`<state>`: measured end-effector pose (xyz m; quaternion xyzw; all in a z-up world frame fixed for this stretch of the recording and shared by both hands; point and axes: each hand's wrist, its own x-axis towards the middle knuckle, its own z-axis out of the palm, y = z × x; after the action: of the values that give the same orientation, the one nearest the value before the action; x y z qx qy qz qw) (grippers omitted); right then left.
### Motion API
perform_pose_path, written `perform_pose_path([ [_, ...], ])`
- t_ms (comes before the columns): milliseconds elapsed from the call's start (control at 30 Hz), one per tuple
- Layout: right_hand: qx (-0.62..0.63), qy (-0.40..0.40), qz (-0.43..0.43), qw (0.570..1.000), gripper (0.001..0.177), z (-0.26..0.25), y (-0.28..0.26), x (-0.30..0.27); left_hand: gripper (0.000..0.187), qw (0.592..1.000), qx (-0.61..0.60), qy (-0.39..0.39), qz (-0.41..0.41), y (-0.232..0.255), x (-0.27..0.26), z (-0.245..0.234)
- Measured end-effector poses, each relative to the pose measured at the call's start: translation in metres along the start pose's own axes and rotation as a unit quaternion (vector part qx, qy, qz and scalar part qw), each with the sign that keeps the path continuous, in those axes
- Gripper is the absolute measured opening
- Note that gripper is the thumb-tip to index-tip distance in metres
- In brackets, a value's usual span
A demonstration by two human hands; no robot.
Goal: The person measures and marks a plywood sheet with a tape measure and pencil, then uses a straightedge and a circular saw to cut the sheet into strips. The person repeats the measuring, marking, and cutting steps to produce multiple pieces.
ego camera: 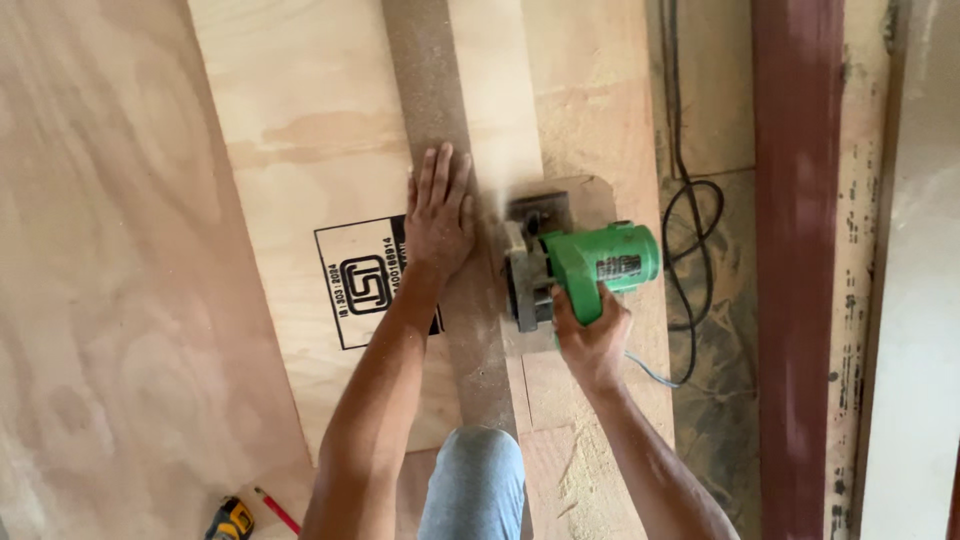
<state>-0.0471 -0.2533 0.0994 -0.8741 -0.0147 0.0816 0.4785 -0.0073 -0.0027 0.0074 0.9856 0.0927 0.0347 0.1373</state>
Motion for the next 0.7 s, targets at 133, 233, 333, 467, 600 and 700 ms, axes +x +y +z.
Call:
perform_pose_path([
  [133, -0.004, 0.010, -0.024, 1.000, 0.024, 0.004, -0.019, 0.020, 0.059, 1.000, -0.013, 0.005, -0.001, 0.001, 0.000, -0.010],
  [233, 0.012, 0.012, -0.039, 0.999, 0.024, 0.010, -0.028, 0.044, 0.058, 1.000, -0.023, 0.015, 0.002, 0.003, 0.003, -0.013],
  [333, 0.011, 0.020, -0.074, 0.997, 0.026, 0.019, -0.027, 0.064, 0.058, 1.000, -0.015, 0.006, -0.003, 0.003, -0.002, -0.012],
  [467, 0.017, 0.025, -0.054, 0.998, 0.019, 0.030, -0.030, 0.098, 0.059, 1.000, -0.007, -0.016, -0.010, 0.002, 0.002, -0.011],
  [600, 0.057, 0.020, -0.058, 0.996, 0.018, 0.039, -0.045, 0.124, 0.058, 1.000, 0.002, -0.001, -0.007, 0.002, 0.002, -0.009],
  [700, 0.103, 0.022, -0.049, 0.993, 0.020, 0.041, -0.062, 0.139, 0.057, 1.000, -0.008, 0.003, -0.005, 0.001, 0.003, -0.005],
])
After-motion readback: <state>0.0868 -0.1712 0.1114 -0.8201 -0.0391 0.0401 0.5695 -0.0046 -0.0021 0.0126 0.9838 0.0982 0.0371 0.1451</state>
